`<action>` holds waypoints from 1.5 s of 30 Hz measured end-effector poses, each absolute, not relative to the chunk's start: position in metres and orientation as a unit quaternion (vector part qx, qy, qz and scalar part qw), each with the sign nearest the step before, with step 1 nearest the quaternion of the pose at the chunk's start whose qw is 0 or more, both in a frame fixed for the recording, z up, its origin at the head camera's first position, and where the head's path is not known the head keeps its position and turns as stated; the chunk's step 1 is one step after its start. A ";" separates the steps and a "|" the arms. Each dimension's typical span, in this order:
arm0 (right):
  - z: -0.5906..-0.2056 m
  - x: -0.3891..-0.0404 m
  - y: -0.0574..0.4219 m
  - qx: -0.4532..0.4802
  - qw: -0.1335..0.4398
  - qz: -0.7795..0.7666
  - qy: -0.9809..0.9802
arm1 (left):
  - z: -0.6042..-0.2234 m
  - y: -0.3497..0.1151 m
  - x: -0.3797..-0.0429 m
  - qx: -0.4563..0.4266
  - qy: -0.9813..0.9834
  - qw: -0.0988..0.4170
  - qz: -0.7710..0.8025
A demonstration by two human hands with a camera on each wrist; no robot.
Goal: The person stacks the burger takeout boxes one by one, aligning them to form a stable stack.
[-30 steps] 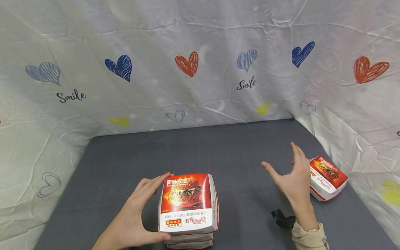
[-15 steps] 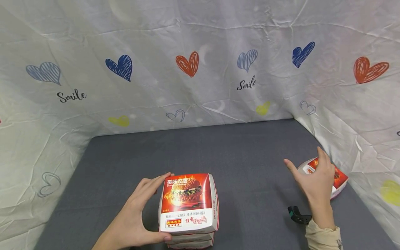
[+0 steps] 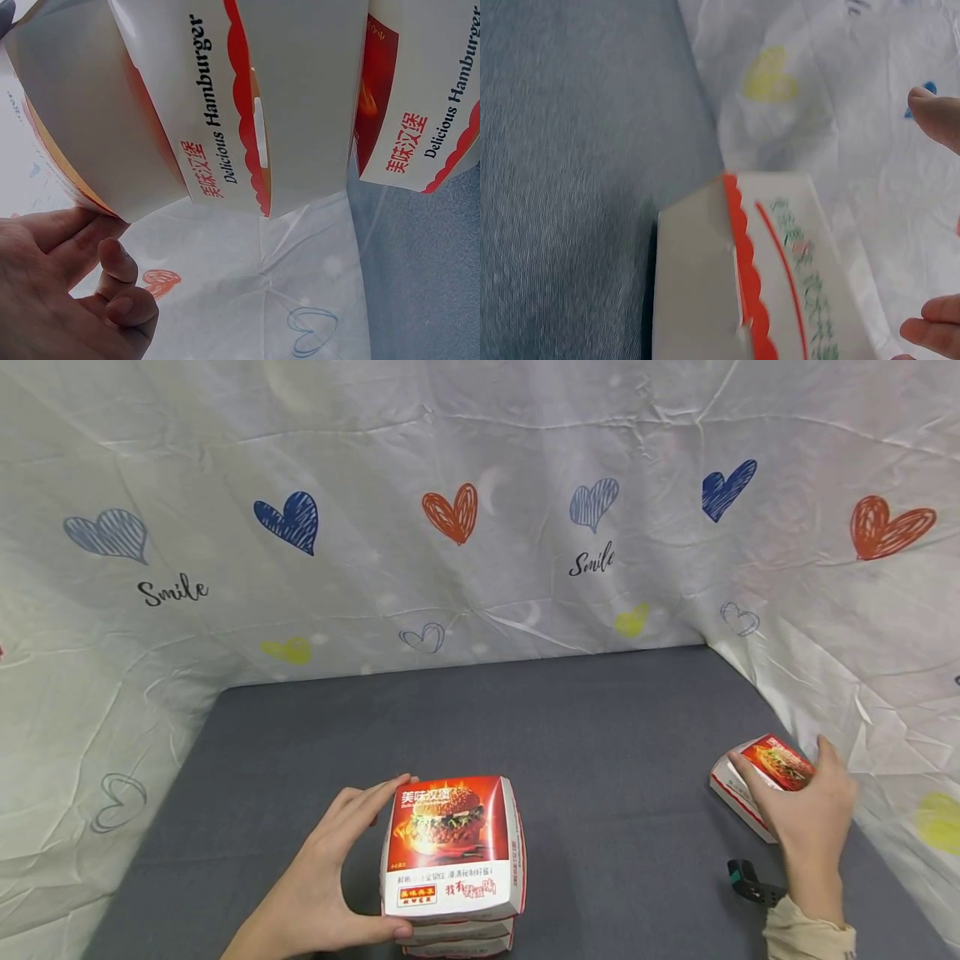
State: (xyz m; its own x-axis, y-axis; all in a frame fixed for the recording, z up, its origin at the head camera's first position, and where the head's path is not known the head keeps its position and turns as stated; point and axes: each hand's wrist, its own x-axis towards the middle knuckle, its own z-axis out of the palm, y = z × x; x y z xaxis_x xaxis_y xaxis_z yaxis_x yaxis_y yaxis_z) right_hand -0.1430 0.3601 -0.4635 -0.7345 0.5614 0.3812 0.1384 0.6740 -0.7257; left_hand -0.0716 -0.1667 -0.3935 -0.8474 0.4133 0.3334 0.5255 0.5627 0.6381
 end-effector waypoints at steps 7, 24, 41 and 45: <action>-0.469 -0.140 0.372 -0.224 0.267 0.348 -0.870 | -0.394 -0.167 -0.072 -0.266 -0.881 0.072 -0.385; -0.474 -0.130 0.386 -0.241 0.243 0.331 -0.880 | -0.392 -0.166 -0.072 -0.260 -0.881 0.067 -0.390; -0.482 -0.118 0.393 -0.248 0.199 0.338 -0.886 | -0.392 -0.166 -0.071 -0.261 -0.879 0.065 -0.395; -0.485 -0.118 0.393 -0.247 0.193 0.337 -0.888 | -0.391 -0.166 -0.071 -0.264 -0.878 0.066 -0.395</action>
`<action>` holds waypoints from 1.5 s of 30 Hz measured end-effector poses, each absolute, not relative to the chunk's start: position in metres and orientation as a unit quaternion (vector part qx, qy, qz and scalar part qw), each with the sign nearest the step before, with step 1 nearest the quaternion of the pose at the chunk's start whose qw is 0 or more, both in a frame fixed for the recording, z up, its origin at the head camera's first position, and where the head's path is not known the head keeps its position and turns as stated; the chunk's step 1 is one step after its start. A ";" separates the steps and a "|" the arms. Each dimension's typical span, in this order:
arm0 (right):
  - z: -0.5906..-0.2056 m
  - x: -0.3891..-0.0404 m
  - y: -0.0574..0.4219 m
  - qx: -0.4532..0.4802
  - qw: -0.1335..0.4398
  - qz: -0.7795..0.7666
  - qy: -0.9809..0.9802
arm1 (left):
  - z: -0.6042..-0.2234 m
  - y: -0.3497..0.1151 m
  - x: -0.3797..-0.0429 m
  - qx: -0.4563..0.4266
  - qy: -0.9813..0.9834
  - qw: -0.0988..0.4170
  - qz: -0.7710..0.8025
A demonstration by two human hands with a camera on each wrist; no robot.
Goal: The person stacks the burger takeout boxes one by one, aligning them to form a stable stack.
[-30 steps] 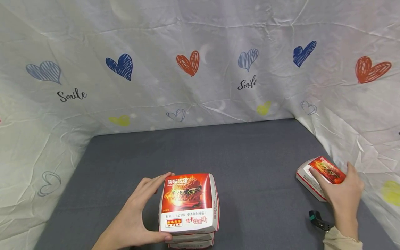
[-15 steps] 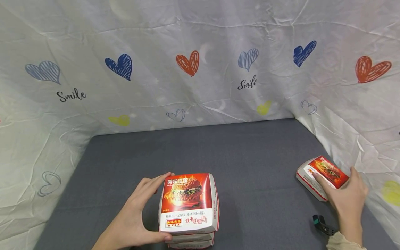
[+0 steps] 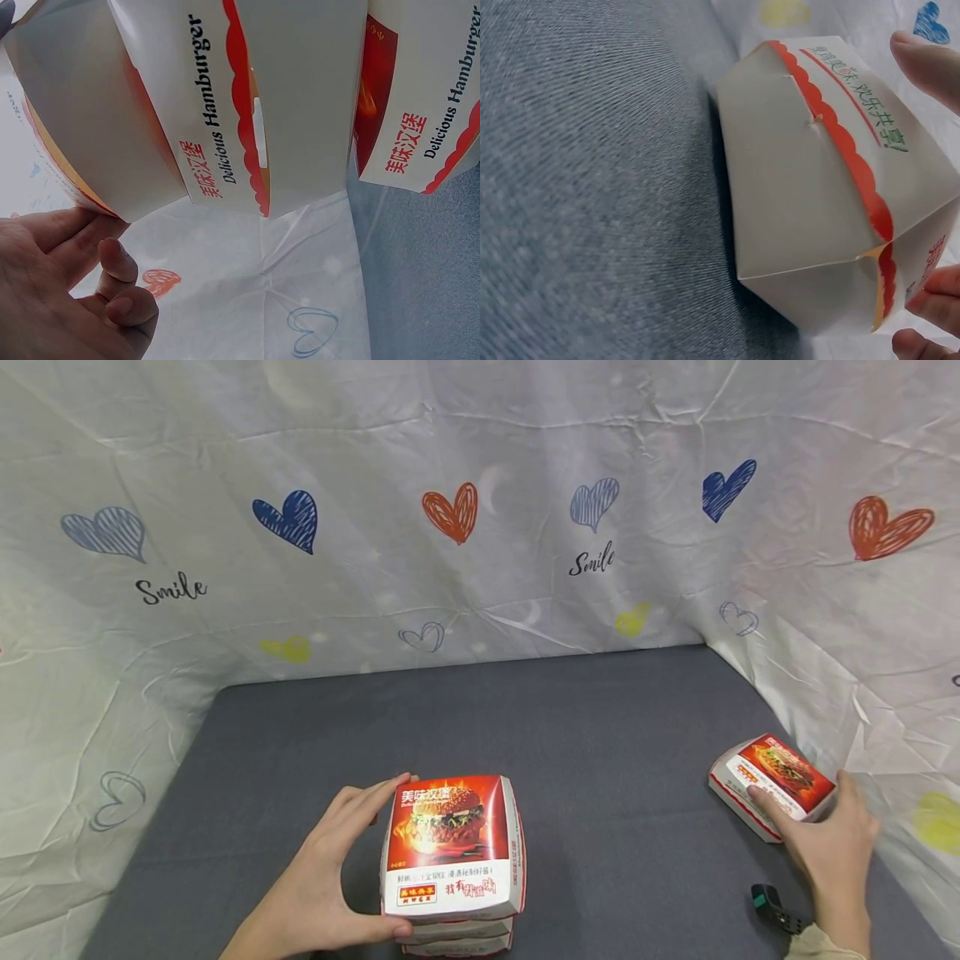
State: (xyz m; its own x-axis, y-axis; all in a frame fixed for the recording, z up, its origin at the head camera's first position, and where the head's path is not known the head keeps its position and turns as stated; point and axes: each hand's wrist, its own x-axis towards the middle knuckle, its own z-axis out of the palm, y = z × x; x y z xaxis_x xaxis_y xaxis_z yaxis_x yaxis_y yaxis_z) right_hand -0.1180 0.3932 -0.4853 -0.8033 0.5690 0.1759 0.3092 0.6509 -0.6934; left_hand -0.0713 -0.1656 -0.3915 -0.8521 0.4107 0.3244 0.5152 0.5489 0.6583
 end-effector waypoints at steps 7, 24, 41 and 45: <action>-0.489 -0.118 0.394 -0.246 0.187 0.334 -0.891 | -0.394 -0.166 -0.072 -0.272 -0.877 0.079 -0.388; -0.494 -0.118 0.396 -0.249 0.182 0.331 -0.892 | -0.394 -0.167 -0.072 -0.262 -0.880 0.059 -0.392; -0.490 -0.117 0.392 -0.263 0.201 0.338 -0.881 | -0.394 -0.167 -0.072 -0.277 -0.875 0.073 -0.389; -0.485 -0.119 0.390 -0.270 0.187 0.344 -0.880 | -0.394 -0.166 -0.074 -0.284 -0.872 0.082 -0.391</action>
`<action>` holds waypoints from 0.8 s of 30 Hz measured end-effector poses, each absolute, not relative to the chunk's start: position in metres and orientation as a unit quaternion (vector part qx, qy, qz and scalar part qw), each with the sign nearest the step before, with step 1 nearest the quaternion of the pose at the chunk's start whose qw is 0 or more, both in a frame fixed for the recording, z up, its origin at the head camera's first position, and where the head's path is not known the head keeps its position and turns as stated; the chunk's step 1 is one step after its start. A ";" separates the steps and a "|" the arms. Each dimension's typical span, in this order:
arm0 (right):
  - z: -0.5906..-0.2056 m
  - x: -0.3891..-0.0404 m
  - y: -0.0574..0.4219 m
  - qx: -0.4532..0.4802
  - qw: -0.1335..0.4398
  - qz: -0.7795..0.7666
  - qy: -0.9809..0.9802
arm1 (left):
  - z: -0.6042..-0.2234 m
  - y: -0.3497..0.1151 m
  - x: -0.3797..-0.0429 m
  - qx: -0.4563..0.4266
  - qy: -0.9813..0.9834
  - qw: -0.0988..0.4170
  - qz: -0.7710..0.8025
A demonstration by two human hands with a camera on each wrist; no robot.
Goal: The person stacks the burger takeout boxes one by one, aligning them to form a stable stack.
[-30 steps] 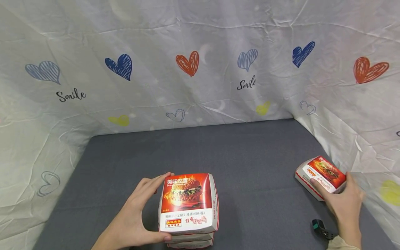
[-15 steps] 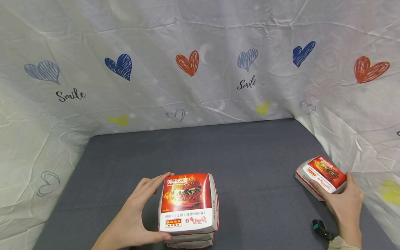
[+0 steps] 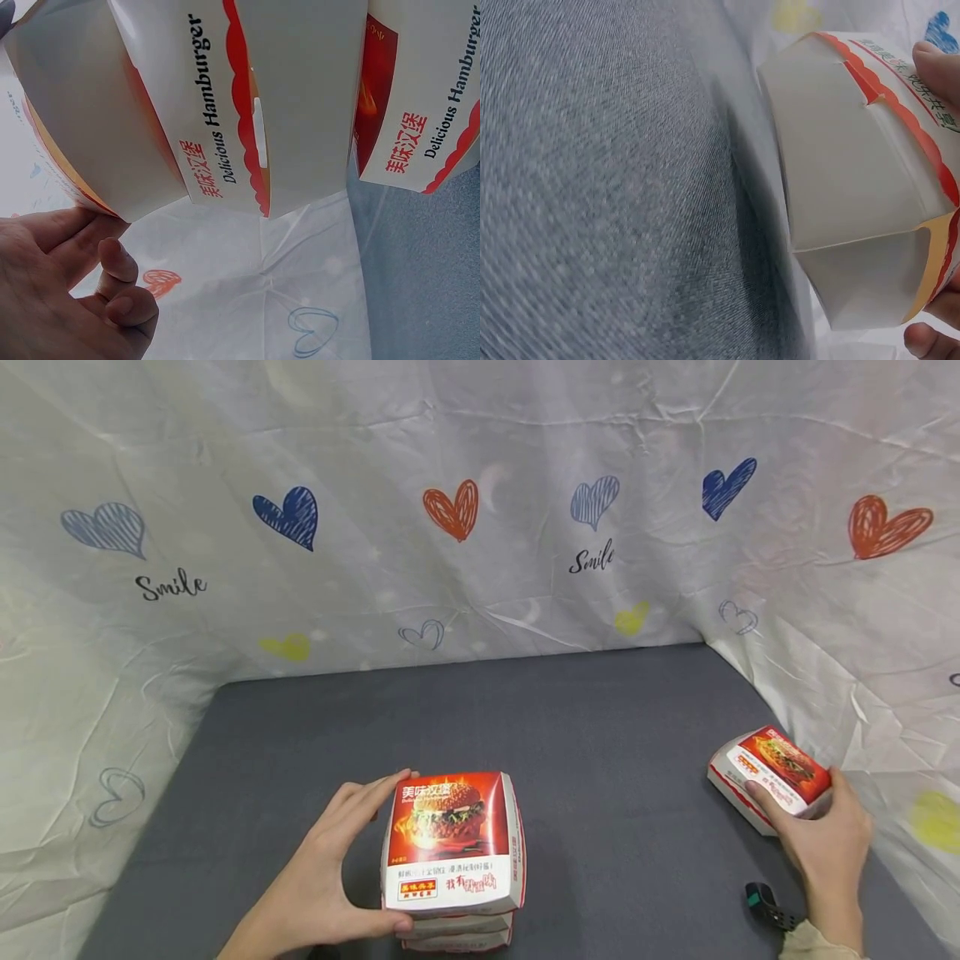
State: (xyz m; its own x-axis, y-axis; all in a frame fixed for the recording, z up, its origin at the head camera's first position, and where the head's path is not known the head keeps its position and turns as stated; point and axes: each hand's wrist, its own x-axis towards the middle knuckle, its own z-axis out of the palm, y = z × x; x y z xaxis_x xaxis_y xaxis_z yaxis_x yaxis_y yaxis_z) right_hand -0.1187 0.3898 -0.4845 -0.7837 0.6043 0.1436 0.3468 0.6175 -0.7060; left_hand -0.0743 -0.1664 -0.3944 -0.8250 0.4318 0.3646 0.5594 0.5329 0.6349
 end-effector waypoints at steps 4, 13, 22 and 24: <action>-0.482 -0.121 0.387 -0.267 0.197 0.342 -0.879 | -0.393 -0.166 -0.074 -0.279 -0.873 0.075 -0.393; -0.479 -0.121 0.381 -0.254 0.233 0.332 -0.878 | -0.394 -0.165 -0.072 -0.271 -0.876 0.066 -0.394; -0.470 -0.121 0.370 -0.229 0.258 0.324 -0.881 | -0.392 -0.165 -0.071 -0.266 -0.878 0.062 -0.394; -0.468 -0.122 0.368 -0.217 0.270 0.323 -0.881 | -0.392 -0.166 -0.070 -0.262 -0.877 0.057 -0.398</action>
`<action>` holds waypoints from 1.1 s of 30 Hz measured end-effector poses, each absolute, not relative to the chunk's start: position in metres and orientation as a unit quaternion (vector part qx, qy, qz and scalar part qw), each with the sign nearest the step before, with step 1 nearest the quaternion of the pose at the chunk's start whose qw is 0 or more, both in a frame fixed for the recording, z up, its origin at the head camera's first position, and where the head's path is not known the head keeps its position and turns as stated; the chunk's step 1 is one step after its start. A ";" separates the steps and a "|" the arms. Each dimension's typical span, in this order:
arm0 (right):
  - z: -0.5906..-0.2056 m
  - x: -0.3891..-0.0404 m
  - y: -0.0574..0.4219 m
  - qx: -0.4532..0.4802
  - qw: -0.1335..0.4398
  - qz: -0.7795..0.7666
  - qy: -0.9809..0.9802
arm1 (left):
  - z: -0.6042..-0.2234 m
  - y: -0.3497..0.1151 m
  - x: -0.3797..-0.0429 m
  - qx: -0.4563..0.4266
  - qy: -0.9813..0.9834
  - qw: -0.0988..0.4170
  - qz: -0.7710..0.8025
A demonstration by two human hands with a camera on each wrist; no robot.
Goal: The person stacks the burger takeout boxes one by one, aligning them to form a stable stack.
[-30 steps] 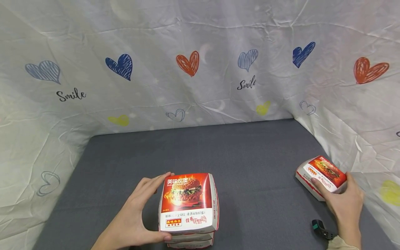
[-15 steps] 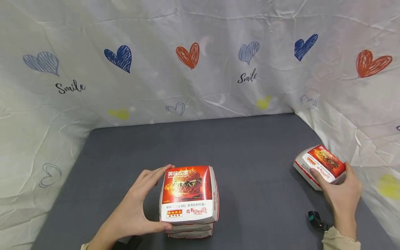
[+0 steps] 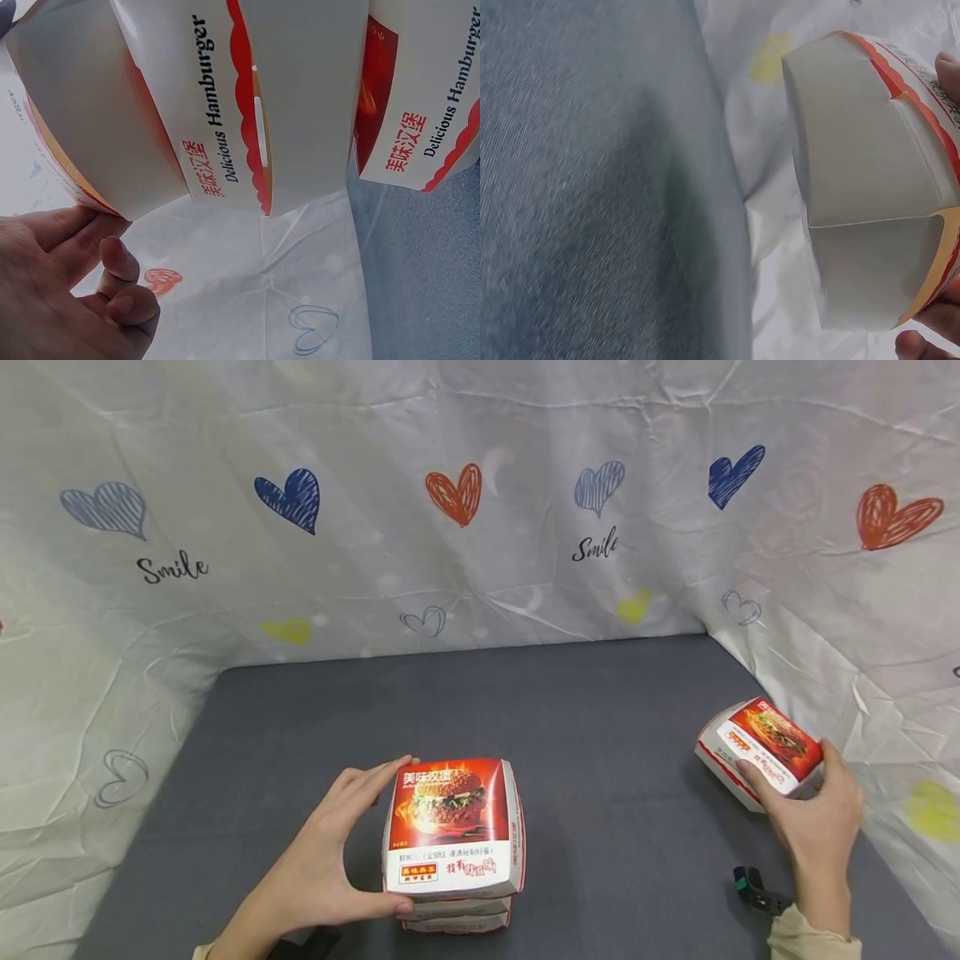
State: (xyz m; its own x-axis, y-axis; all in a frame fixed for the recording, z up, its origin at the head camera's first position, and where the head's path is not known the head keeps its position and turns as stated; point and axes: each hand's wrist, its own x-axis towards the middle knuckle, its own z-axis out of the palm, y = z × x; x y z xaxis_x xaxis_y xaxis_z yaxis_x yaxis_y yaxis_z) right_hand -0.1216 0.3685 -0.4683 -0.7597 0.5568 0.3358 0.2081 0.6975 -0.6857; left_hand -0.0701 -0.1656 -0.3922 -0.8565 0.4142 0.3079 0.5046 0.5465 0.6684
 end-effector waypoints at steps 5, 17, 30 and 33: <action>-0.464 -0.125 0.365 -0.180 0.314 0.317 -0.877 | -0.393 -0.164 -0.071 -0.256 -0.876 0.053 -0.405; -0.444 -0.133 0.341 -0.114 0.350 0.336 -0.867 | -0.397 -0.163 -0.074 -0.266 -0.879 0.071 -0.389; -0.425 -0.138 0.308 -0.038 0.375 0.367 -0.850 | -0.395 -0.165 -0.072 -0.273 -0.877 0.077 -0.388; -0.421 -0.138 0.302 -0.020 0.384 0.363 -0.849 | -0.394 -0.166 -0.070 -0.267 -0.880 0.069 -0.386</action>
